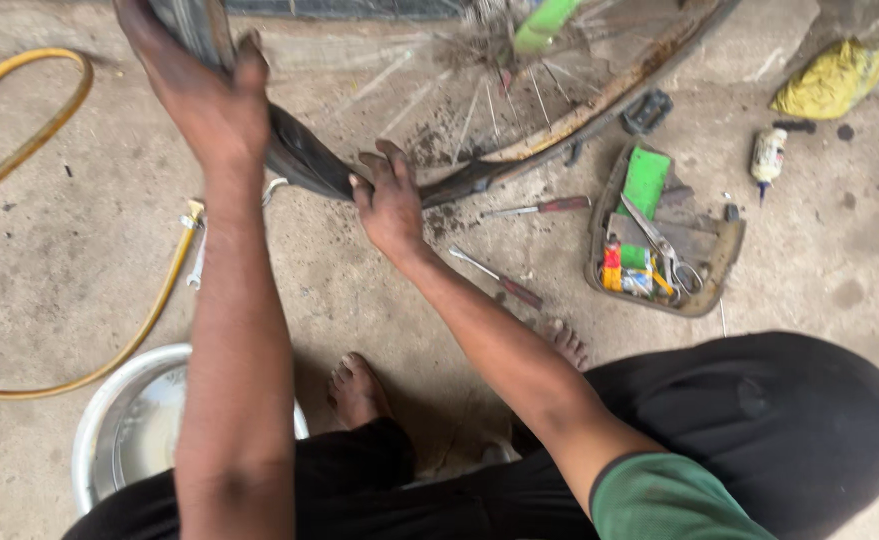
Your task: The person removes the inner tube from a bicycle tire, inspects the tire, and then reinserts the inner tube. They use a tire lever to pry the tire off the rim and then use their hands to push the inner tube back in.
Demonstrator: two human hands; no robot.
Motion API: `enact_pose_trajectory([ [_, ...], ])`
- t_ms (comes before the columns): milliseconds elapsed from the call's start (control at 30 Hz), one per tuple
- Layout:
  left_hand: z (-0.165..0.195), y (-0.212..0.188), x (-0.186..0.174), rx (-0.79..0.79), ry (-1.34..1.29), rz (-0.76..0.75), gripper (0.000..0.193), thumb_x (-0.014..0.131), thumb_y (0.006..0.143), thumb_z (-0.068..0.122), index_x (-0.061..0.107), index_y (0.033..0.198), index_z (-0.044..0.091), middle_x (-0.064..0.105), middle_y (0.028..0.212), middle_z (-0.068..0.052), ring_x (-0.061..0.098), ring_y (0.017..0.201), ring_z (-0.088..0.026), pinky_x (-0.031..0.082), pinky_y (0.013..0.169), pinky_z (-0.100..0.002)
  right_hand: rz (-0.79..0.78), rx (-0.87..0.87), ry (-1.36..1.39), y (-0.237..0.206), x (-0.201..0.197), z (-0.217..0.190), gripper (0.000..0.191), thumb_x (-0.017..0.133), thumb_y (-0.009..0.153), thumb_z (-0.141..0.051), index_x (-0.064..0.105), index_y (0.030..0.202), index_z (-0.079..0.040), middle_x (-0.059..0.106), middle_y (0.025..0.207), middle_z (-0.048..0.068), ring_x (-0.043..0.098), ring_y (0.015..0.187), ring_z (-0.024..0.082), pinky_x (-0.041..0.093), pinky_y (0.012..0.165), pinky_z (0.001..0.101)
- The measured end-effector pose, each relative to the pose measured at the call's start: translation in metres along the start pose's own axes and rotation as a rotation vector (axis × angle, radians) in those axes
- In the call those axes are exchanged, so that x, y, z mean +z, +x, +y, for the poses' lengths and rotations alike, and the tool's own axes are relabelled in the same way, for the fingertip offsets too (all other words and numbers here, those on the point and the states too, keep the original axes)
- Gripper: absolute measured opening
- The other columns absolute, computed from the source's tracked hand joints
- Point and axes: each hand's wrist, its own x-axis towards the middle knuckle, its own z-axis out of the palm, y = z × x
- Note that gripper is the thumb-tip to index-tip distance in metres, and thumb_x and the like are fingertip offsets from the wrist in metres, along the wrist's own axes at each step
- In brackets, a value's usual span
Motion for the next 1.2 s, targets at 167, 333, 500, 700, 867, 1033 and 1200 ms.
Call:
enact_pose_trajectory([
  [167,0.023,-0.044,0.016,-0.188,0.059,0.157,0.116,0.091,0.096,0.037,0.004,0.164,0.003,0.020,0.169,-0.031,0.023,0.158,-0.047,0.022,0.132,-0.058,-0.123,0.025,0.129,-0.012,0.001,-0.019,0.045,0.067,0.104,-0.019,0.052,0.143,-0.002,0.054,0.139,0.014,0.069,0.112,0.041,0.058,0.096,0.0480],
  [333,0.020,-0.041,0.026,-0.308,0.033,0.162,0.104,0.093,0.091,0.025,0.017,0.159,0.004,0.044,0.154,-0.027,0.050,0.142,-0.041,0.041,0.122,-0.052,-0.248,0.135,0.251,-0.030,0.024,-0.045,0.083,0.069,0.089,-0.009,0.023,0.155,0.014,0.018,0.158,0.027,0.044,0.127,0.046,0.048,0.099,0.0536],
  [500,0.018,-0.009,0.030,-0.491,-0.024,0.117,0.094,0.092,0.086,0.022,0.028,0.151,0.001,0.061,0.135,-0.023,0.067,0.122,-0.035,0.052,0.110,-0.045,0.010,0.154,0.251,0.024,0.050,-0.027,0.034,0.061,0.099,-0.007,0.061,0.132,0.003,0.047,0.140,0.017,0.053,0.129,0.032,0.052,0.103,0.0438],
  [700,0.012,0.025,0.048,-0.443,0.108,0.179,0.098,0.097,0.076,0.024,0.033,0.144,-0.006,0.061,0.132,-0.030,0.063,0.123,-0.042,0.050,0.110,-0.046,0.015,0.074,0.267,0.058,0.066,-0.012,0.017,0.062,0.097,-0.006,0.070,0.111,0.001,0.065,0.111,0.019,0.065,0.105,0.035,0.052,0.096,0.0444],
  [867,0.009,0.021,0.044,-0.481,0.099,0.135,0.095,0.094,0.080,0.022,0.030,0.144,-0.008,0.061,0.130,-0.032,0.063,0.120,-0.045,0.049,0.105,-0.046,-0.312,-0.102,0.269,0.070,0.049,-0.003,0.025,0.067,0.097,-0.012,0.069,0.117,0.002,0.069,0.116,0.024,0.065,0.106,0.041,0.050,0.094,0.0487],
  [1033,0.009,0.012,0.015,-0.398,-0.008,-0.036,0.080,0.070,0.082,-0.001,0.028,0.150,-0.006,0.060,0.130,-0.036,0.064,0.119,-0.049,0.051,0.106,-0.050,-0.966,0.172,0.056,0.088,0.023,-0.008,0.063,0.063,0.090,-0.015,0.039,0.147,-0.001,0.065,0.119,0.023,0.070,0.101,0.036,0.057,0.087,0.0476],
  [1200,0.025,-0.005,0.001,-0.464,0.027,-0.065,0.084,0.064,0.077,-0.007,0.024,0.151,-0.004,0.059,0.128,-0.035,0.066,0.112,-0.047,0.055,0.101,-0.050,-1.017,0.018,0.251,0.098,0.020,-0.021,0.062,0.066,0.087,-0.011,0.050,0.146,-0.001,0.064,0.133,0.019,0.064,0.116,0.029,0.049,0.101,0.0439],
])
